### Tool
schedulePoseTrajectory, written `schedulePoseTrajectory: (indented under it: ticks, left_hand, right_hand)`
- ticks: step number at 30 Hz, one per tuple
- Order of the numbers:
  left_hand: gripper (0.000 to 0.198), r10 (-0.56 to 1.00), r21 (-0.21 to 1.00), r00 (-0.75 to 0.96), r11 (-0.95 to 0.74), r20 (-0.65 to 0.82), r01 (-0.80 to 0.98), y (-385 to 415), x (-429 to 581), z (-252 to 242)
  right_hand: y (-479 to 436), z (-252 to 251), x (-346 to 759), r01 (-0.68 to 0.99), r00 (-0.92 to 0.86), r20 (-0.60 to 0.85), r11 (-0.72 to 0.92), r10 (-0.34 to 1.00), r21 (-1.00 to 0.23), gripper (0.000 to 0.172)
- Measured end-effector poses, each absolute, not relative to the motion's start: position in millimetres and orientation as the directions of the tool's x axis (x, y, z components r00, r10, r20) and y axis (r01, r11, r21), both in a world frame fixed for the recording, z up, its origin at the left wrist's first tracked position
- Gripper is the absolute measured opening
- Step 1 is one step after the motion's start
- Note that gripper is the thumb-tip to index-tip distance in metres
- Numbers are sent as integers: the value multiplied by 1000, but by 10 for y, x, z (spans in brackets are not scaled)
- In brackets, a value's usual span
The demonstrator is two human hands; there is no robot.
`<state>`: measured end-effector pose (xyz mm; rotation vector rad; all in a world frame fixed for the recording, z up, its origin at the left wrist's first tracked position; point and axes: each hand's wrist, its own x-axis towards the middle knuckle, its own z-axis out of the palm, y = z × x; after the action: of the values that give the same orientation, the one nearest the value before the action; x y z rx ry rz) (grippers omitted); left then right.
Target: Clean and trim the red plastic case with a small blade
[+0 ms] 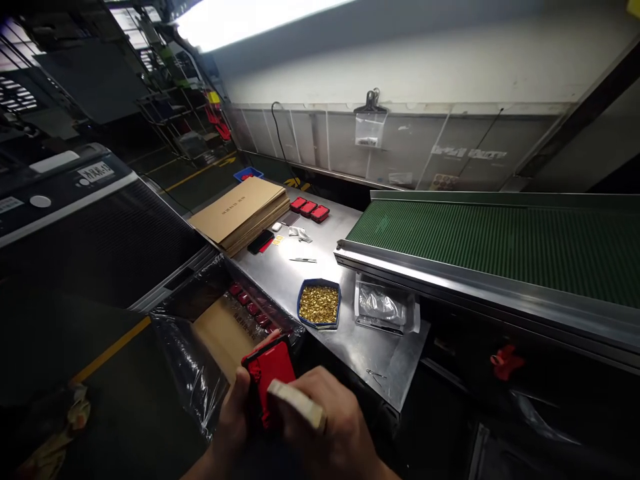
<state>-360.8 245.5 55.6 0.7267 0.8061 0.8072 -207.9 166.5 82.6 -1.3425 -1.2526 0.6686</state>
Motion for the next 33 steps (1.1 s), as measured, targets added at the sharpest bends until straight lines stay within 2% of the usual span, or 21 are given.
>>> schedulePoseTrajectory:
  ticks: [8, 12, 15, 18, 20, 21, 24, 26, 29, 31, 33]
  left_hand:
    - [79, 830, 840, 491, 449, -266, -305, 2466, -3562, 511]
    - [79, 836, 826, 475, 457, -273, -330, 2466, -3533, 494]
    - [82, 773, 710, 514, 593, -372, -379, 2464, -3479, 538]
    - [86, 710, 566, 559, 693, -429, -446, 2464, -3430, 639]
    - [82, 660, 494, 620, 742, -423, -453, 2457, -3423, 701]
    - [77, 634, 465, 657, 764, -409, -448, 2449, -3427, 721]
    - [69, 597, 409, 724, 790, -345, -456, 2410, -3449, 735]
    - [69, 600, 404, 738, 785, -308, -469, 2381, -3461, 721]
    - [69, 594, 410, 756, 784, -275, -466, 2351, -3480, 698]
    - [68, 586, 429, 768, 781, -257, -453, 2341, -3507, 686]
    - [70, 589, 494, 760, 764, -274, -414, 2341, -3548, 677]
  right_hand:
    - [1667, 831, -2047, 275, 326, 283, 195, 902, -941, 12]
    - [1681, 865, -2069, 275, 334, 243, 152, 911, -949, 10]
    - [1704, 794, -1997, 176, 372, 140, 79, 918, -981, 15]
    - [1681, 412, -1713, 101, 617, -79, -179, 783, -979, 36]
    - [1633, -43, -1429, 46, 778, -265, -474, 569, -880, 48]
    - [1608, -306, -1282, 5, 794, -352, -584, 496, -812, 48]
    - [1549, -1071, -916, -81, 742, -565, -789, 360, -609, 25]
    - [1512, -1434, -769, -109, 684, -671, -868, 288, -484, 24]
    - [1444, -1675, -636, -82, 661, -717, -929, 220, -361, 45]
    - [1414, -1669, -567, -69, 672, -719, -952, 176, -298, 67]
    - [1423, -1564, -531, -79, 671, -726, -958, 153, -275, 75]
